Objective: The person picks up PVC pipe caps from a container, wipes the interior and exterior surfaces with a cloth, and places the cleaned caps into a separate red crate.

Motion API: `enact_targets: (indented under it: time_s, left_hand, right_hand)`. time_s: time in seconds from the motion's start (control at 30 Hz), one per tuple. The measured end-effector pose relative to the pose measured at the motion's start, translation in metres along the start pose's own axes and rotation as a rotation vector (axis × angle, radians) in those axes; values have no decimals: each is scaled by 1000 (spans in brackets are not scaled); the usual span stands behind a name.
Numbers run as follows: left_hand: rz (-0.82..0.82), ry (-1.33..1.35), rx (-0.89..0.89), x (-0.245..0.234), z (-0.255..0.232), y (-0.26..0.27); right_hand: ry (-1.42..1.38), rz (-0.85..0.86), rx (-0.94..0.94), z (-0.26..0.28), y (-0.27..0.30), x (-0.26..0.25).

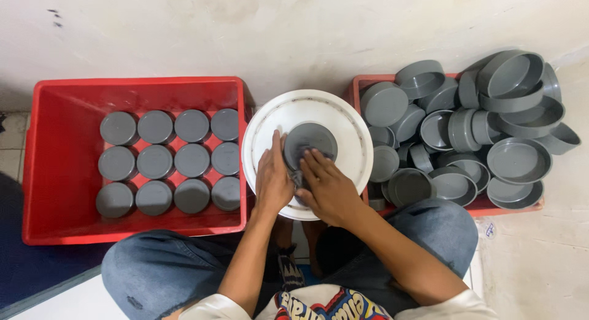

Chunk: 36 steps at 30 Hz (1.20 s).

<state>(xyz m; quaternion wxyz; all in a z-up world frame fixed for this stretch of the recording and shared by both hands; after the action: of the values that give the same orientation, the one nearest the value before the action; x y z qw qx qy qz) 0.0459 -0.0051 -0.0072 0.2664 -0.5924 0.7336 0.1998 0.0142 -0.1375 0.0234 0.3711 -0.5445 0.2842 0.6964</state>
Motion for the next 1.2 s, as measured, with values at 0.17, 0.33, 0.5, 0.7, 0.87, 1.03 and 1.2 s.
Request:
enact_targets:
  time_s: [0.17,0.33,0.5,0.7,0.87,1.03,1.2]
  left_hand:
    - [-1,1,-5,-6,-8,0]
    - [-23,7,18,-4,-6,-2]
    - [-12,9,22,4,7,1]
    - [8,-37,11,-14,-19,3]
    - [1,1,-12,-3,-4,2]
    - [22,-13,-13,1,0,-2]
    - [-4,6,-27,3,2,2]
  right_hand:
    - [30,12,110,-27,-1,-7]
    - [53,-78,87,-33,-34,-4]
    - [7,-51,-42,-9,-42,7]
    - [-58,65,45,0,-3,-6]
    - [12,35,154,-22,-5,-1]
    - [20,-27,142,-23,-39,-1]
    - [-41,-17,-24,-4,-44,3]
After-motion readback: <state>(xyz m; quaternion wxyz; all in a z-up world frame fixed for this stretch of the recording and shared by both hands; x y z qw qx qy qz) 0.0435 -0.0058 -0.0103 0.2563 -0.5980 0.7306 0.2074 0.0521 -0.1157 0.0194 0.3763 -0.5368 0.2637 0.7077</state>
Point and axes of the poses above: each hand's wrist, its own y-axis away from the middle knuckle, its own x-axis out of the palm, z = x × y, the point moved 5 cm from there along -y, towards the middle knuckle, and after that the axes turned 6 degrees about z, right-handed, at the moved point
